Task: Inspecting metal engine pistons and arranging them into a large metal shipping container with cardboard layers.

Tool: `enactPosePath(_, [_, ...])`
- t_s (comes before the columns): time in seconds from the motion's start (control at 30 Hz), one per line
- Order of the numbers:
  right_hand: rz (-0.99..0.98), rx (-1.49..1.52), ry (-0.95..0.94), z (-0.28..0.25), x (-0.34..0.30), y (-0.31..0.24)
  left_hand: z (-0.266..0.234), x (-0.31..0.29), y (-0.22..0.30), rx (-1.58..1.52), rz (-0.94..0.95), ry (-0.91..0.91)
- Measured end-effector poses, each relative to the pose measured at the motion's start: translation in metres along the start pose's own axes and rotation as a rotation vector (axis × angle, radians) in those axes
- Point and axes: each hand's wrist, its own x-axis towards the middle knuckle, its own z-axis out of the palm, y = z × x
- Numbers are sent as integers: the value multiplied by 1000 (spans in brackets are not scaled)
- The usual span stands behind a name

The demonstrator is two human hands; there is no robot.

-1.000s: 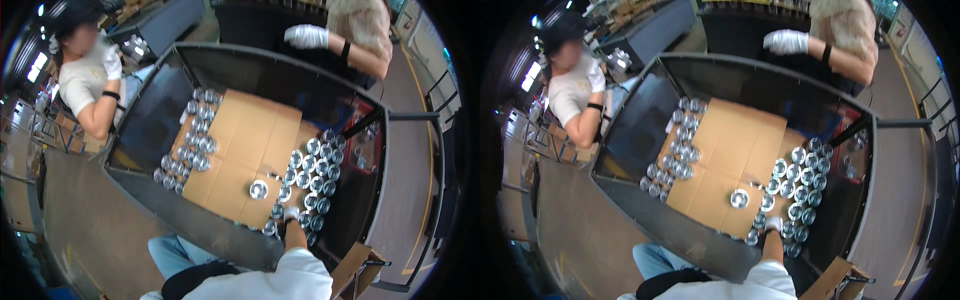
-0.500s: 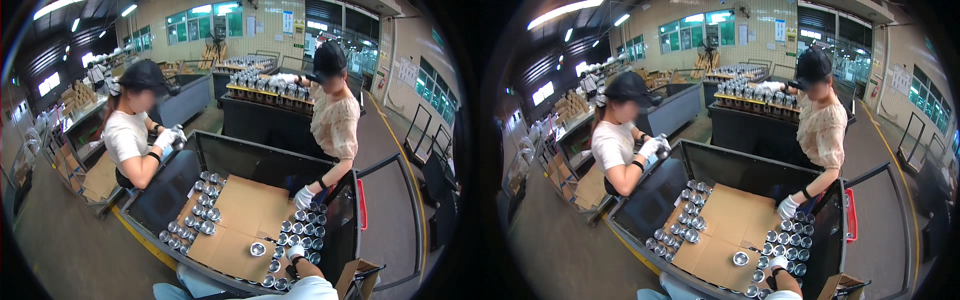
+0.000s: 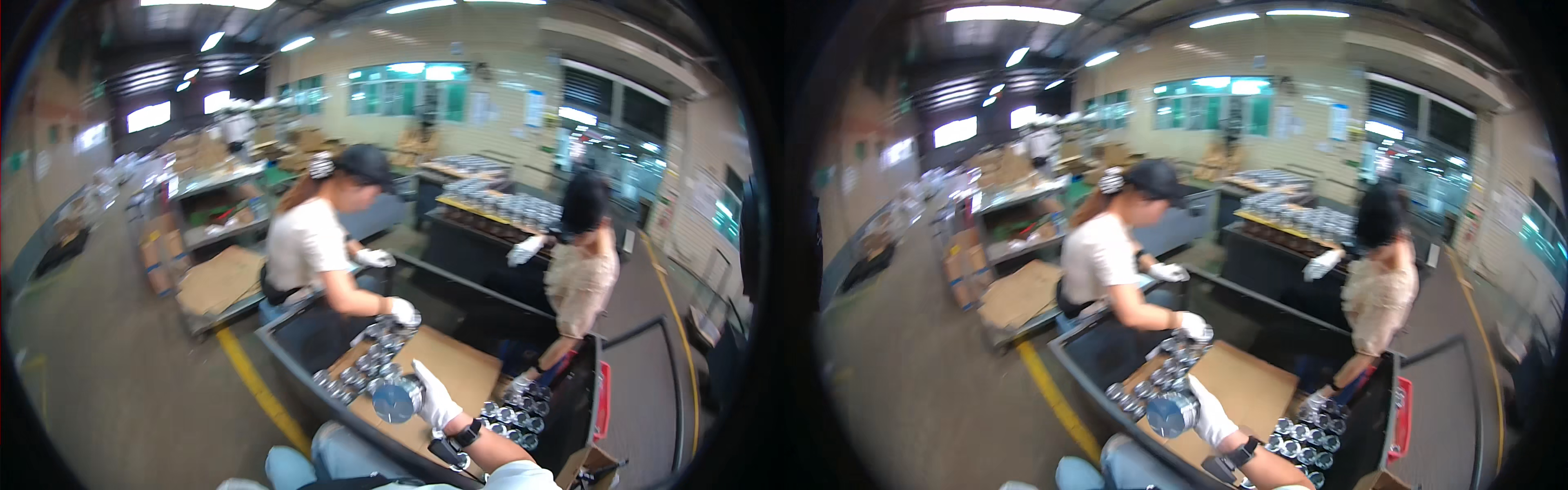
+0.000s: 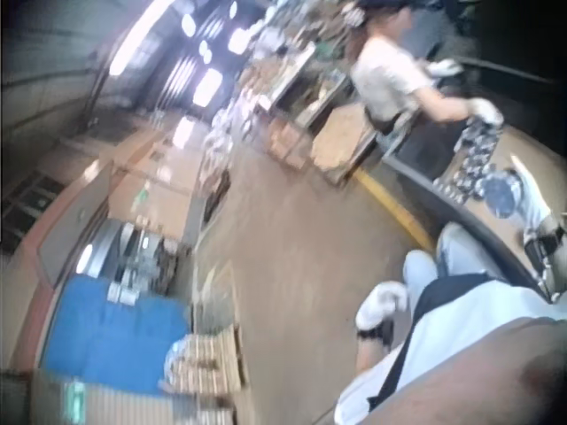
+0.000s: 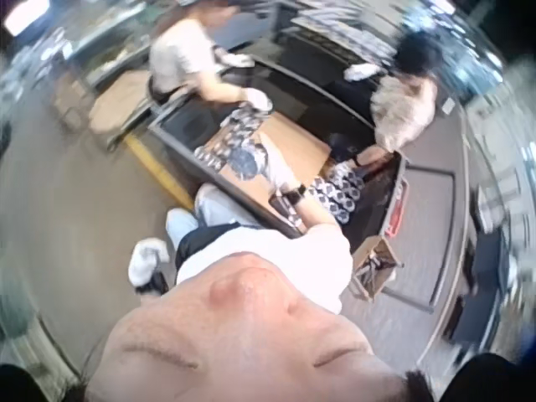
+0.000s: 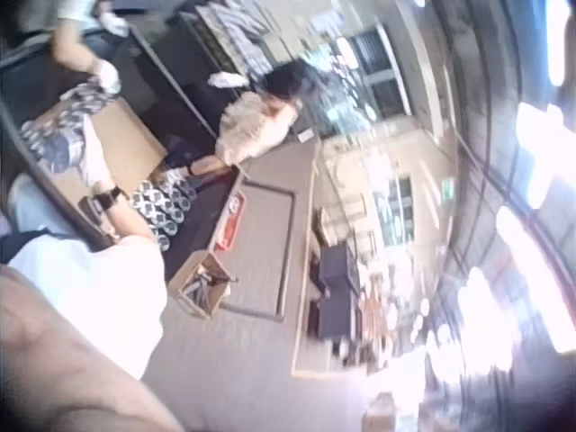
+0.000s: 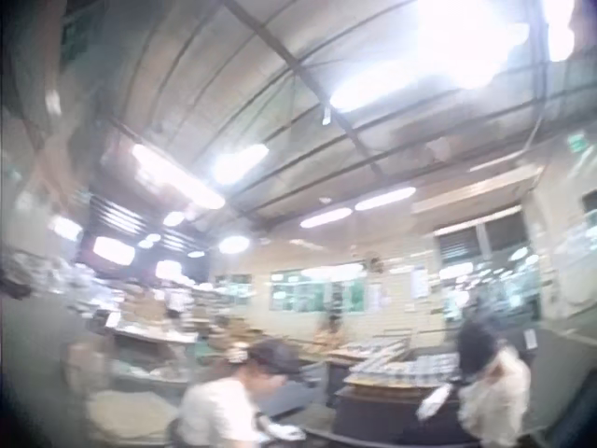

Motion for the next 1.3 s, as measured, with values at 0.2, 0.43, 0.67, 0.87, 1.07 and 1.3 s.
enactPosePath(0.2, [758,359,-750,137,23,52,32,95,52,147,-58,-46])
enactPosePath(0.43, [1000,497,-871,224,24,139,33,111,54,-577,-52,-196])
enactPosePath(0.67, [997,435,-878,234,29,144,44,114,62,-1057,-20,-139])
enactPosePath(0.87, [778,164,-654,229,26,118,40,129,59,-1075,-83,-150])
enactPosePath(1.07, [-436,-662,-816,215,11,96,61,136,90,-1322,-84,-196])
enactPosePath(1.3, [-374,-626,-742,175,39,112,59,122,102,-1205,179,-24])
